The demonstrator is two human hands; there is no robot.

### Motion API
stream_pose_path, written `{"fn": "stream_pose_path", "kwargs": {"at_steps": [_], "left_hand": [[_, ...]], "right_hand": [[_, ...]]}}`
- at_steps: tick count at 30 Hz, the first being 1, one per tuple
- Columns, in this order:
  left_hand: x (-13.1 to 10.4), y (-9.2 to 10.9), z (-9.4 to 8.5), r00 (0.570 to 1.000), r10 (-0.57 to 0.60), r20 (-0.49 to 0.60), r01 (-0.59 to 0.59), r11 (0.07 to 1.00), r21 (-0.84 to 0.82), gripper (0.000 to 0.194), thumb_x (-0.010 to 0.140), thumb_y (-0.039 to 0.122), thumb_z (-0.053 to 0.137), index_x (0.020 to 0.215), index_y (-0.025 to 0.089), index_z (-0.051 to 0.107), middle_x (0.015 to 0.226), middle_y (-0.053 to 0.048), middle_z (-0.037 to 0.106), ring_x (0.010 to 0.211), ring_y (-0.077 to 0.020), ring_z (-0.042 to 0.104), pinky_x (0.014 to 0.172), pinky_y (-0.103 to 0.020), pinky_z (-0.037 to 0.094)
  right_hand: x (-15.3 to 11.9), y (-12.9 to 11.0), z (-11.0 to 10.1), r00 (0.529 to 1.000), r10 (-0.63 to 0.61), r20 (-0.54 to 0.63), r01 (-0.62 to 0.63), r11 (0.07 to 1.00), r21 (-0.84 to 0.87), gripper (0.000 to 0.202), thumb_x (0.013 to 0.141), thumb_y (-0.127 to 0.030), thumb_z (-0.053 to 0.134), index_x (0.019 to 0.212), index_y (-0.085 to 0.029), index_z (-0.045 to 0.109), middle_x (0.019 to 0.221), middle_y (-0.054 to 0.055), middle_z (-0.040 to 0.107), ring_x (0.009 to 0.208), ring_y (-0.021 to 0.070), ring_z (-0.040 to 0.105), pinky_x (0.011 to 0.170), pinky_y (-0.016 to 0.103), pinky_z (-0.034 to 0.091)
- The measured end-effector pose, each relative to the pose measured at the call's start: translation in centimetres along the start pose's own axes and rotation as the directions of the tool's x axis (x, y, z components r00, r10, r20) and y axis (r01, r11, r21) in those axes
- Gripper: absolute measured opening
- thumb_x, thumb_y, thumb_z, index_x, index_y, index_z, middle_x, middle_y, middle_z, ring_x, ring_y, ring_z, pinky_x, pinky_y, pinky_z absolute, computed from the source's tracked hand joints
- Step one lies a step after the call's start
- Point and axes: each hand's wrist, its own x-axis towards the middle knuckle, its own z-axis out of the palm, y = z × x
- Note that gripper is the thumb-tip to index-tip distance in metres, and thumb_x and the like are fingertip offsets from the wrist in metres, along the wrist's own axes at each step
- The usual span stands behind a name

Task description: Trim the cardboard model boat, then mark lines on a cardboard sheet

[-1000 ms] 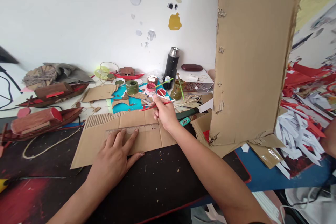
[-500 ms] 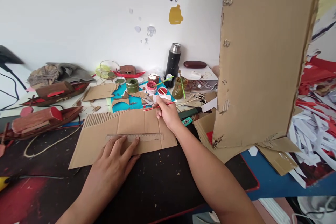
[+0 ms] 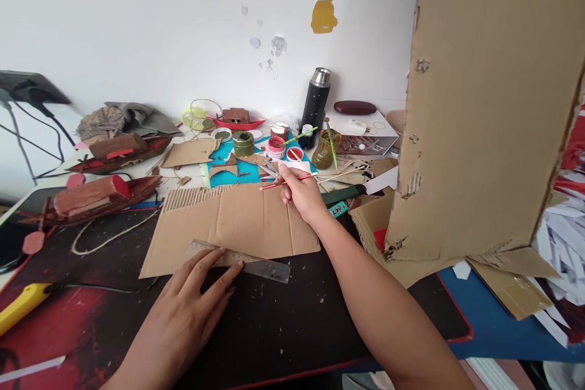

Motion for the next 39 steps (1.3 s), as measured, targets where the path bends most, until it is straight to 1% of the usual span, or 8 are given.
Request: {"fn": "stream_pose_path", "kwargs": {"at_steps": [4, 9, 13, 18, 25, 31, 37, 39], "left_hand": [[-0.1, -0.2, -0.4, 0.999, 0.053, 0.005, -0.053, 0.999, 0.000, 0.042, 0.106, 0.019, 0.049, 0.143, 0.026, 0.067, 0.143, -0.010, 0.070, 0.129, -0.0297, 0.066, 0.106, -0.045, 0.057], [1.0, -0.2, -0.4, 0.999, 0.040, 0.032, -0.040, 0.999, 0.007, 0.047, 0.108, 0.021, 0.047, 0.153, 0.021, 0.059, 0.143, -0.010, 0.072, 0.124, -0.0288, 0.067, 0.106, -0.044, 0.053], [1.8, 0.0, -0.4, 0.997, 0.065, 0.030, -0.066, 0.997, 0.048, 0.043, 0.106, 0.016, 0.046, 0.143, 0.017, 0.067, 0.132, -0.013, 0.075, 0.117, -0.0300, 0.067, 0.101, -0.044, 0.054], [2.1, 0.8, -1.3, 0.989, 0.133, -0.062, -0.131, 0.991, 0.041, 0.037, 0.106, 0.012, 0.046, 0.133, 0.014, 0.071, 0.121, -0.009, 0.080, 0.108, -0.0262, 0.066, 0.099, -0.041, 0.051], [1.9, 2.4, -2.3, 0.955, 0.271, -0.119, -0.280, 0.958, -0.061, 0.042, 0.107, 0.014, 0.039, 0.131, 0.018, 0.073, 0.129, -0.006, 0.079, 0.121, -0.0228, 0.064, 0.106, -0.037, 0.049], [2.0, 3.5, -1.6, 0.957, 0.261, -0.128, -0.276, 0.953, -0.123, 0.045, 0.110, 0.016, 0.032, 0.127, 0.019, 0.074, 0.130, -0.005, 0.078, 0.124, -0.0231, 0.062, 0.111, -0.038, 0.046], [2.9, 1.7, -2.0, 0.960, 0.267, -0.081, -0.272, 0.960, -0.064, 0.038, 0.107, 0.012, 0.041, 0.128, 0.017, 0.072, 0.117, -0.010, 0.077, 0.104, -0.0233, 0.065, 0.091, -0.035, 0.056], [2.9, 0.7, -2.0, 0.958, 0.282, -0.057, -0.287, 0.951, -0.113, 0.041, 0.107, 0.013, 0.042, 0.139, 0.016, 0.067, 0.121, -0.011, 0.076, 0.108, -0.0235, 0.067, 0.094, -0.035, 0.059]], "right_hand": [[-0.1, -0.2, 0.1, 1.000, -0.003, -0.009, 0.003, 1.000, -0.008, 0.056, 0.081, -0.075, 0.080, 0.069, -0.021, 0.068, 0.074, -0.001, 0.069, 0.042, 0.0059, 0.044, 0.039, 0.023, 0.040], [-0.1, -0.2, 0.1, 1.000, -0.004, -0.013, 0.004, 1.000, -0.021, 0.058, 0.080, -0.075, 0.082, 0.069, -0.020, 0.068, 0.077, 0.001, 0.071, 0.042, 0.0058, 0.043, 0.038, 0.024, 0.039], [-0.1, 0.0, -0.1, 1.000, -0.008, -0.014, 0.008, 0.999, -0.034, 0.056, 0.081, -0.074, 0.081, 0.069, -0.020, 0.069, 0.069, 0.001, 0.068, 0.041, 0.0068, 0.043, 0.038, 0.024, 0.038], [-0.1, -0.1, -0.2, 1.000, -0.011, -0.004, 0.011, 0.998, -0.054, 0.057, 0.082, -0.074, 0.082, 0.067, -0.021, 0.069, 0.055, -0.003, 0.056, 0.040, 0.0084, 0.043, 0.040, 0.025, 0.036], [-0.2, -0.3, -0.1, 1.000, -0.006, -0.005, 0.005, 0.997, -0.075, 0.058, 0.080, -0.077, 0.081, 0.068, -0.021, 0.069, 0.061, -0.001, 0.061, 0.041, 0.0085, 0.044, 0.040, 0.025, 0.036], [-0.1, -0.1, -0.2, 1.000, -0.008, 0.004, 0.008, 0.997, -0.083, 0.058, 0.082, -0.076, 0.081, 0.068, -0.021, 0.069, 0.051, -0.004, 0.053, 0.039, 0.0092, 0.044, 0.040, 0.025, 0.035], [-0.1, 0.1, -0.2, 1.000, -0.019, 0.003, 0.019, 0.996, -0.087, 0.057, 0.084, -0.076, 0.079, 0.069, -0.022, 0.069, 0.056, -0.003, 0.059, 0.040, 0.0087, 0.045, 0.040, 0.025, 0.036], [0.0, 0.1, -0.2, 1.000, -0.011, 0.009, 0.011, 0.996, -0.089, 0.057, 0.085, -0.075, 0.078, 0.068, -0.022, 0.068, 0.054, -0.004, 0.057, 0.039, 0.0089, 0.045, 0.040, 0.025, 0.037]]}}
